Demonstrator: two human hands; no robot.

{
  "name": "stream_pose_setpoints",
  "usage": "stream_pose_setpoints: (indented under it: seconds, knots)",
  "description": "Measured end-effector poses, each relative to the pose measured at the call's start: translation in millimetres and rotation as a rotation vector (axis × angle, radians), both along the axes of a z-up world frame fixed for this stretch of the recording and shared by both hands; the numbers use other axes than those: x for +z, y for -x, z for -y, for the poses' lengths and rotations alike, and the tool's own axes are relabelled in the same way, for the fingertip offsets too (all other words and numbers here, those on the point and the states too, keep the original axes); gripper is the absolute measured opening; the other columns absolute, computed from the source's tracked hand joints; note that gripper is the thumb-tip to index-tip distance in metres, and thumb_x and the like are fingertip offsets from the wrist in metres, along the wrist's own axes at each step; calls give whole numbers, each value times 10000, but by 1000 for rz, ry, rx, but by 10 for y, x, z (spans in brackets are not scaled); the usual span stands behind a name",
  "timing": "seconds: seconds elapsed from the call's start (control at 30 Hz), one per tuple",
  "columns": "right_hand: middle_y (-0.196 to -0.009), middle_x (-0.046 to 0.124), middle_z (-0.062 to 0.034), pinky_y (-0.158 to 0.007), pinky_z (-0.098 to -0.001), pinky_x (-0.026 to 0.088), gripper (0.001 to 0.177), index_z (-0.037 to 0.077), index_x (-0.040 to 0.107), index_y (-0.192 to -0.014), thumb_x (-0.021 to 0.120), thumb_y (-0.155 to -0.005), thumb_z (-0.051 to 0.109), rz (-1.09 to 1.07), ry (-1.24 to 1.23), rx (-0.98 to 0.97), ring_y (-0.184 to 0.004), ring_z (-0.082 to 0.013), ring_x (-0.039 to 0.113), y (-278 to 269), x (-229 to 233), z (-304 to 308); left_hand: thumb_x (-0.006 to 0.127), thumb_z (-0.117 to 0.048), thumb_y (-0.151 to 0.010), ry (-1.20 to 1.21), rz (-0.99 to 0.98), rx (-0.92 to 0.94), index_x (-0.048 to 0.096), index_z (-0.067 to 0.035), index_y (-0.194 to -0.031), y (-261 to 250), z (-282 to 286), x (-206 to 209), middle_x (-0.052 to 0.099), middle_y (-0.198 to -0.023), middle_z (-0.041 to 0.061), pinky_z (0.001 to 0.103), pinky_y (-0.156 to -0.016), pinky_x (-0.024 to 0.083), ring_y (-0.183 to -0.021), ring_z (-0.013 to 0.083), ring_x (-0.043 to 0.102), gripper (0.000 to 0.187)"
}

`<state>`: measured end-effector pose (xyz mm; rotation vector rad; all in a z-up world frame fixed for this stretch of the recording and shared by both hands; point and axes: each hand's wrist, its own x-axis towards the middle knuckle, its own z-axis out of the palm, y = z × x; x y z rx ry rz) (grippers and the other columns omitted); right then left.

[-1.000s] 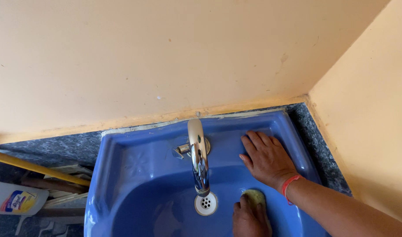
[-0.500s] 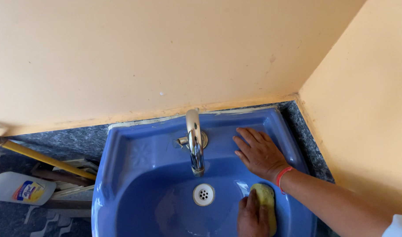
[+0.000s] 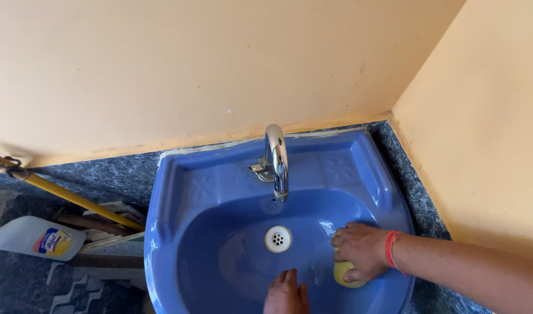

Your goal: The person scrubs the interior basin and rim of a blue pedestal sink using a yellow sponge. They move the sponge in circular motions around the drain and along the edges of the sink.

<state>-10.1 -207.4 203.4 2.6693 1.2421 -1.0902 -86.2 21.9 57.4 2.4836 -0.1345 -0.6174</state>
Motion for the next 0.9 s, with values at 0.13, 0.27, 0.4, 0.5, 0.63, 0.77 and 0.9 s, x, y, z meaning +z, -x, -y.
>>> stream_pose_setpoints:
  seconds: [0.13,0.27,0.4,0.5,0.63,0.77,0.9]
  knots:
    - [-1229,586,-138,-1095,-465,353,614,28,696,-1146,710,-856,568,-48,139,-199,-1270,-306,476,216,18,-268,632,-261,-987,-171,-79,-52,514,-30,-1411,71,-334,337,556,-1393,207,527,-1168,379,-1368,378,491,497]
    - [-1240,583,-142,-1166,-472,277,507,11,661,-1169,720,-801,355,-31,48,-250,-1291,-307,465,437,-81,-424,613,-261,-970,-213,-71,-40,511,-60,-1419,206,-365,751,517,-1457,159,549,-1207,272,-1425,333,421,502]
    - [-1297,579,-117,-1165,-479,293,447,36,658,-1156,680,-767,253,13,54,-246,-1355,-299,442,354,-216,-241,592,-282,-976,-333,8,-29,533,-80,-1421,250,-511,929,483,-1504,172,600,-1219,159,-1450,360,338,492]
    - [-1389,529,-160,-1140,-567,249,474,48,677,-1102,729,-687,272,261,3,-268,-1424,-362,353,328,-321,-93,577,-332,-964,-407,54,31,581,-93,-1369,285,-600,852,499,-1482,172,635,-1202,130,-1474,388,326,471]
    - [-1464,450,-219,-1142,-556,251,459,43,678,-1100,736,-782,369,351,81,-491,-1431,-422,301,617,-414,-290,612,-358,-891,-284,329,167,716,-97,-1218,351,-642,582,659,-1316,138,683,-1170,198,-1387,360,491,431]
    - [-1389,538,-158,-1152,-449,371,462,10,599,-1277,646,-848,176,-18,-172,-655,-1373,-348,429,978,-340,-679,672,-364,-840,-125,563,157,784,-69,-1069,405,-693,257,733,-1176,155,685,-1112,284,-1283,374,590,390]
    - [-1416,550,-91,-1137,-471,364,388,74,665,-1223,625,-848,165,-60,-117,-544,-1377,-304,449,844,-130,-678,685,-354,-821,-89,635,132,801,-92,-1009,352,-735,-67,750,-1140,144,700,-1090,315,-1249,381,616,343]
